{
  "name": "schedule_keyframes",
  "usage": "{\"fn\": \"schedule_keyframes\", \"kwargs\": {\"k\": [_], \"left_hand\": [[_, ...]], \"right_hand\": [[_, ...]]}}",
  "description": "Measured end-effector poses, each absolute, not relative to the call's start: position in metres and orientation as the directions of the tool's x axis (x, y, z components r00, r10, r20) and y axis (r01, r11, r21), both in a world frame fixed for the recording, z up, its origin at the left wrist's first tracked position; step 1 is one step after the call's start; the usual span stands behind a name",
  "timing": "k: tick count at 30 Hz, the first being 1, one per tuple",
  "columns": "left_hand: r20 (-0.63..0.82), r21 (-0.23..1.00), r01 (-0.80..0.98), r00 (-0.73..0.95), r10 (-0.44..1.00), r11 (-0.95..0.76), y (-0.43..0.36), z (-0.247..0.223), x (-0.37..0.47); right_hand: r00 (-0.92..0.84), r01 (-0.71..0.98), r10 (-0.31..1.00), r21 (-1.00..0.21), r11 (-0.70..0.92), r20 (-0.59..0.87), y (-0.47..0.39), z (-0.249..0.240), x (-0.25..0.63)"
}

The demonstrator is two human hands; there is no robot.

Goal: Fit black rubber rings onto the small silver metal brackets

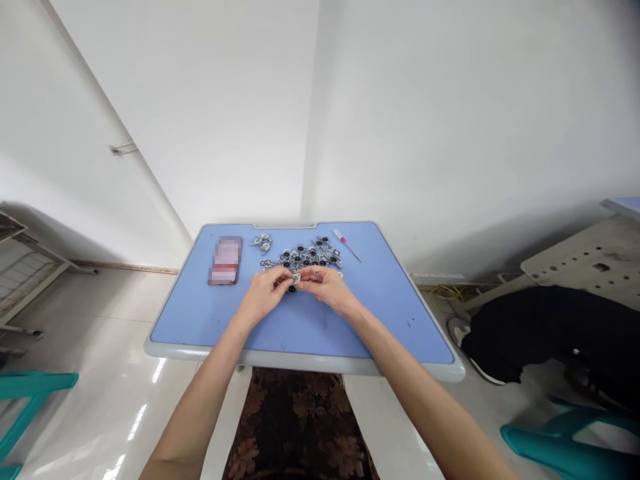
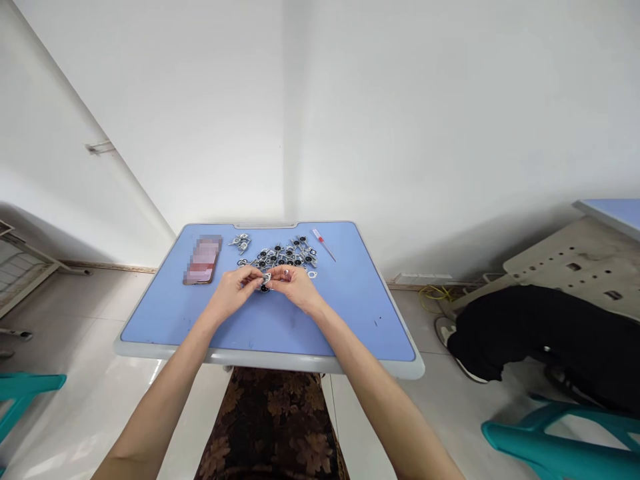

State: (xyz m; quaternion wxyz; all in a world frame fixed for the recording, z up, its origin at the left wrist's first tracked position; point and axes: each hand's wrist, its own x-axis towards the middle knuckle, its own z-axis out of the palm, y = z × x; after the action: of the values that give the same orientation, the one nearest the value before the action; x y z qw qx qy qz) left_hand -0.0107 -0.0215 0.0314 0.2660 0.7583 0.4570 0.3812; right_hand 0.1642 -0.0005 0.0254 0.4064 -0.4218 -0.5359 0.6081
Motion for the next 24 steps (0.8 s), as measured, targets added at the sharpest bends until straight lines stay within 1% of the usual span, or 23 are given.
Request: {"fn": "schedule_keyframes", "kwargs": {"k": [3, 7, 9, 18, 22, 24], "left_hand": [[0.316, 0.762, 0.482, 0.307, 0.898, -0.433, -0.022, 0.031, -0.010], [0.324, 0.665, 0.543, 0.410, 0.853, -0.513, -0.022, 0.030, -0.013], [0.319, 0.647, 0.540, 0.449, 0.835, -0.538, -0.021, 0.030, -0.014], [0.274, 0.741, 0.445, 0.483, 0.832, -0.502, -0.021, 0.031, -0.015], [0.190, 0.846, 0.343, 0.521, 0.832, -0.408, -0.019, 0.025, -0.013], [0.189, 0.841, 0.361, 0.503, 0.843, -0.404, -0.018, 0.024, -0.012]], "right_hand": [[-0.321, -0.068, 0.946, -0.996, -0.062, -0.037, 0.001, 0.022, 0.164], [-0.344, -0.043, 0.939, -0.999, -0.009, 0.006, 0.002, 0.018, 0.165], [-0.364, -0.010, 0.932, -1.000, -0.007, -0.003, 0.003, 0.018, 0.166], [-0.434, 0.056, 0.900, -0.998, -0.023, -0.045, 0.003, 0.024, 0.172], [-0.490, 0.080, 0.869, -0.996, -0.029, -0.064, 0.003, 0.029, 0.172], [-0.481, 0.104, 0.873, -0.994, -0.038, -0.083, 0.003, 0.030, 0.172]]}}
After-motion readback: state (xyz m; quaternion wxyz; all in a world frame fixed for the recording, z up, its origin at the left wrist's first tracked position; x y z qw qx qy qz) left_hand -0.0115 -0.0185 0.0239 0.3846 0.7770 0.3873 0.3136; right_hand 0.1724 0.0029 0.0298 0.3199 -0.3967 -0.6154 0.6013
